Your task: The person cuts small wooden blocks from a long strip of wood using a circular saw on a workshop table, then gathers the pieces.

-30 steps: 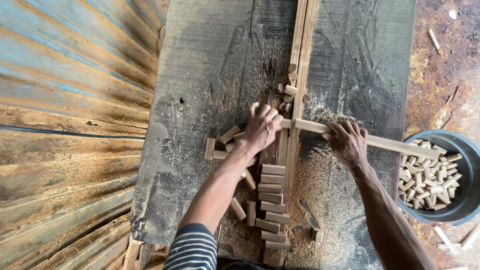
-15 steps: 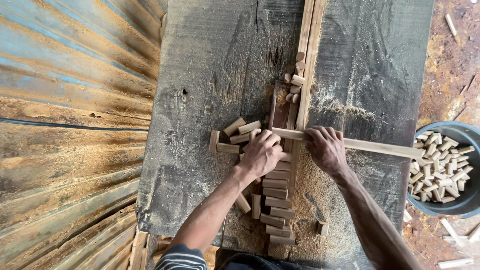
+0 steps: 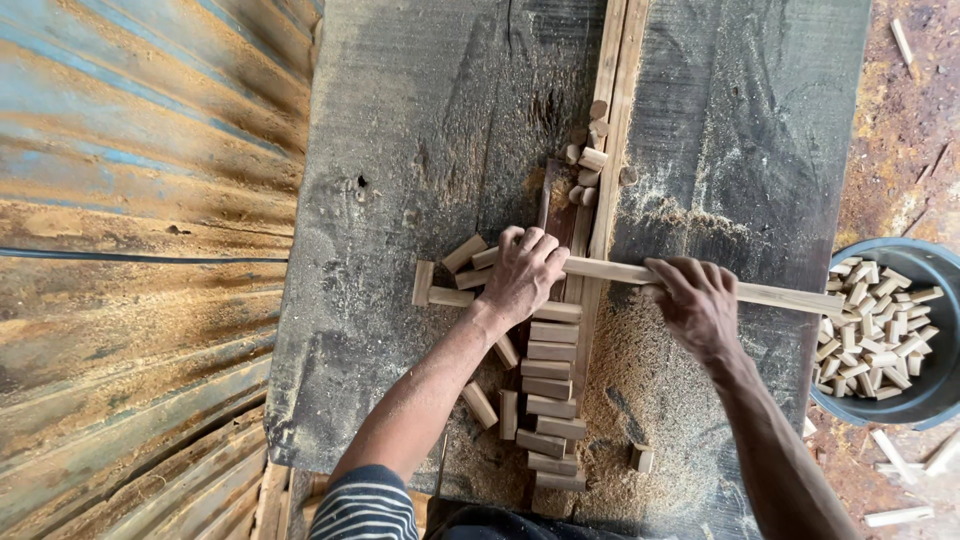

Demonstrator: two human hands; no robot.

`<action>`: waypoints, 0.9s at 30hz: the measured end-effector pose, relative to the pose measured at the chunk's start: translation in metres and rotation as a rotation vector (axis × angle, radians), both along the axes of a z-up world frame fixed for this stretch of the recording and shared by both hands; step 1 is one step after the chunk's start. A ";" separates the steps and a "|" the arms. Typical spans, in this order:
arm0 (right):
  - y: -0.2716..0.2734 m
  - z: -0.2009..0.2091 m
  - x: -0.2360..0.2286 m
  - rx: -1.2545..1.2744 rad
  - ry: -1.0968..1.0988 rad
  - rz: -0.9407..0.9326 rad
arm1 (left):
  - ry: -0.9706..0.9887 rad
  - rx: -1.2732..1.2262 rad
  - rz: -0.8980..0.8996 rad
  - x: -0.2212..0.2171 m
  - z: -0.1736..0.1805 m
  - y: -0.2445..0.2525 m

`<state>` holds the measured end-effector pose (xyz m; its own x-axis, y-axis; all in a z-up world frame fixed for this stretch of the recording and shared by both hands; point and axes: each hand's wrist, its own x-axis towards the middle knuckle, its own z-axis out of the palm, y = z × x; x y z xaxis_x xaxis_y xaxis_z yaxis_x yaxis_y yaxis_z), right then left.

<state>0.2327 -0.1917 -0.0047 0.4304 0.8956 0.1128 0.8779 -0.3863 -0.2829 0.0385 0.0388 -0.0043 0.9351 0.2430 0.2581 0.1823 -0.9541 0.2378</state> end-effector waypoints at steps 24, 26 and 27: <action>0.021 -0.004 0.047 -0.054 0.026 -0.044 | -0.002 0.072 0.046 0.050 0.008 0.035; -0.001 -0.011 0.041 -0.090 0.086 -0.135 | 0.034 0.085 0.008 0.044 0.004 0.030; -0.014 -0.016 0.037 -0.092 0.085 -0.126 | 0.035 0.083 0.017 0.030 0.008 0.022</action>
